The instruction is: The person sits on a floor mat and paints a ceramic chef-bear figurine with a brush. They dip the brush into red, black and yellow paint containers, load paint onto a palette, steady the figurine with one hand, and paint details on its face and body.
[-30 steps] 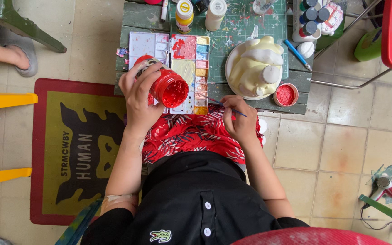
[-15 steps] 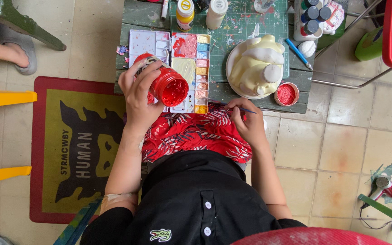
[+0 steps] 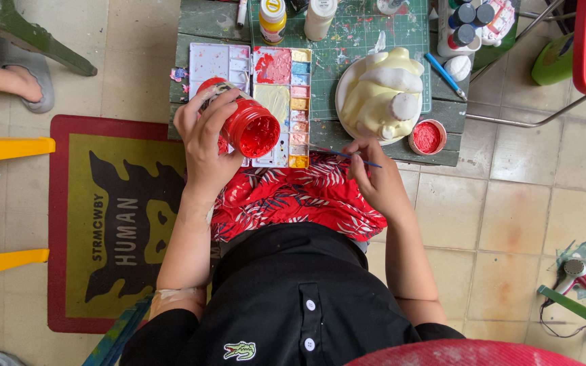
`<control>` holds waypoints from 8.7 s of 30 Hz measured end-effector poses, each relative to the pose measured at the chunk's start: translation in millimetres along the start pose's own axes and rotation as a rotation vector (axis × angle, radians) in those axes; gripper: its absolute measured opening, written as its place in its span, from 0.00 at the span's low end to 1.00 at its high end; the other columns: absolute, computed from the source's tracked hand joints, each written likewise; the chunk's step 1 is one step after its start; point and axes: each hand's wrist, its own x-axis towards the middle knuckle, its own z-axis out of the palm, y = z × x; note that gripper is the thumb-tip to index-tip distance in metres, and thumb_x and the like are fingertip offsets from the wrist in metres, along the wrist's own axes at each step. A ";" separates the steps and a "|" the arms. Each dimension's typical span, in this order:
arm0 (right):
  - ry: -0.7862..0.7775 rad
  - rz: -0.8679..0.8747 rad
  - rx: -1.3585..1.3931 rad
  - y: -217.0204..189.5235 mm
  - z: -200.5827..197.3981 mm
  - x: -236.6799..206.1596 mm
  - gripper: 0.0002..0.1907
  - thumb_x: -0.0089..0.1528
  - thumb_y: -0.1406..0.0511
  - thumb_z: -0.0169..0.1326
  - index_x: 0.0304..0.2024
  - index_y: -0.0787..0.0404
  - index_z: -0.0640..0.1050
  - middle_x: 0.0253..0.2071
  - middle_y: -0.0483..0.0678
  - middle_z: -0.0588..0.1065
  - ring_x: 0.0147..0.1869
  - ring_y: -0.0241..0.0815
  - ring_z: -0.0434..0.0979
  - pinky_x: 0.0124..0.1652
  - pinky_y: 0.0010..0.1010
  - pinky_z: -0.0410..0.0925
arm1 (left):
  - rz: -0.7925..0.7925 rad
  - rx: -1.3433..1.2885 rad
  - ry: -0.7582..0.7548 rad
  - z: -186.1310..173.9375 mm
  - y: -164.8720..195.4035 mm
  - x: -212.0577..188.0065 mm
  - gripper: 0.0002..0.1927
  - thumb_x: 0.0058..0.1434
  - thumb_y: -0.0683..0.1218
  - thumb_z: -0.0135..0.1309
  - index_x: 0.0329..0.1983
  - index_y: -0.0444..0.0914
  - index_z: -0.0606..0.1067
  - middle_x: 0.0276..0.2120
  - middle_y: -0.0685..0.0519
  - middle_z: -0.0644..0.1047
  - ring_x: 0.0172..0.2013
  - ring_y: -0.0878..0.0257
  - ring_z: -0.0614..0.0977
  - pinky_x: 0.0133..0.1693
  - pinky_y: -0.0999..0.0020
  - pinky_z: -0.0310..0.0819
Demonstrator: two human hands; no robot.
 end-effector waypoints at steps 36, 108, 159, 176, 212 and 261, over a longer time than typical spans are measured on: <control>0.817 0.006 -0.520 96.6 -29.8 -13.4 0.41 0.52 0.64 0.78 0.58 0.65 0.65 0.60 0.56 0.71 0.72 0.60 0.63 0.65 0.46 0.56 | 0.041 -0.172 -0.088 39.2 32.7 7.1 0.45 0.48 0.42 0.77 0.66 0.46 0.64 0.63 0.55 0.75 0.67 0.51 0.71 0.66 0.51 0.58; -0.016 -0.409 -0.327 -87.1 41.3 88.9 0.35 0.59 0.57 0.70 0.48 0.69 0.60 0.62 0.64 0.70 0.57 0.63 0.77 0.51 0.44 0.71 | 0.033 0.112 -0.233 -14.5 3.8 37.5 0.38 0.44 0.47 0.72 0.62 0.51 0.78 0.55 0.62 0.76 0.57 0.57 0.71 0.65 0.48 0.51; -0.398 -0.830 -0.305 -40.5 108.6 11.7 0.11 0.64 0.57 0.60 0.45 0.54 0.78 0.35 0.46 0.76 0.32 0.48 0.78 0.30 0.38 0.71 | -0.944 -0.886 -0.030 -29.6 -3.7 -88.7 0.11 0.69 0.41 0.56 0.50 0.29 0.80 0.39 0.50 0.84 0.40 0.68 0.84 0.42 0.75 0.76; -0.429 0.072 0.412 16.5 146.7 14.2 0.09 0.68 0.65 0.56 0.45 0.63 0.82 0.37 0.44 0.79 0.40 0.31 0.76 0.41 0.25 0.70 | -0.842 -0.659 -0.377 -37.0 11.0 -117.9 0.09 0.64 0.42 0.59 0.44 0.32 0.82 0.34 0.49 0.86 0.34 0.69 0.87 0.36 0.75 0.81; -0.480 0.561 1.108 29.5 128.4 -2.3 0.20 0.72 0.70 0.47 0.67 0.67 0.68 0.53 0.49 0.77 0.55 0.35 0.77 0.56 0.27 0.69 | -0.625 -0.454 -0.472 -25.3 36.9 -103.8 0.07 0.62 0.44 0.61 0.37 0.35 0.79 0.30 0.49 0.81 0.26 0.59 0.83 0.30 0.67 0.76; 0.199 -0.871 -0.693 -50.3 33.3 19.7 0.20 0.57 0.69 0.66 0.52 0.60 0.80 0.41 0.44 0.80 0.34 0.39 0.80 0.33 0.32 0.70 | -0.543 -0.804 -0.517 31.5 54.6 -8.8 0.07 0.63 0.42 0.61 0.37 0.30 0.80 0.27 0.52 0.84 0.28 0.71 0.84 0.31 0.76 0.79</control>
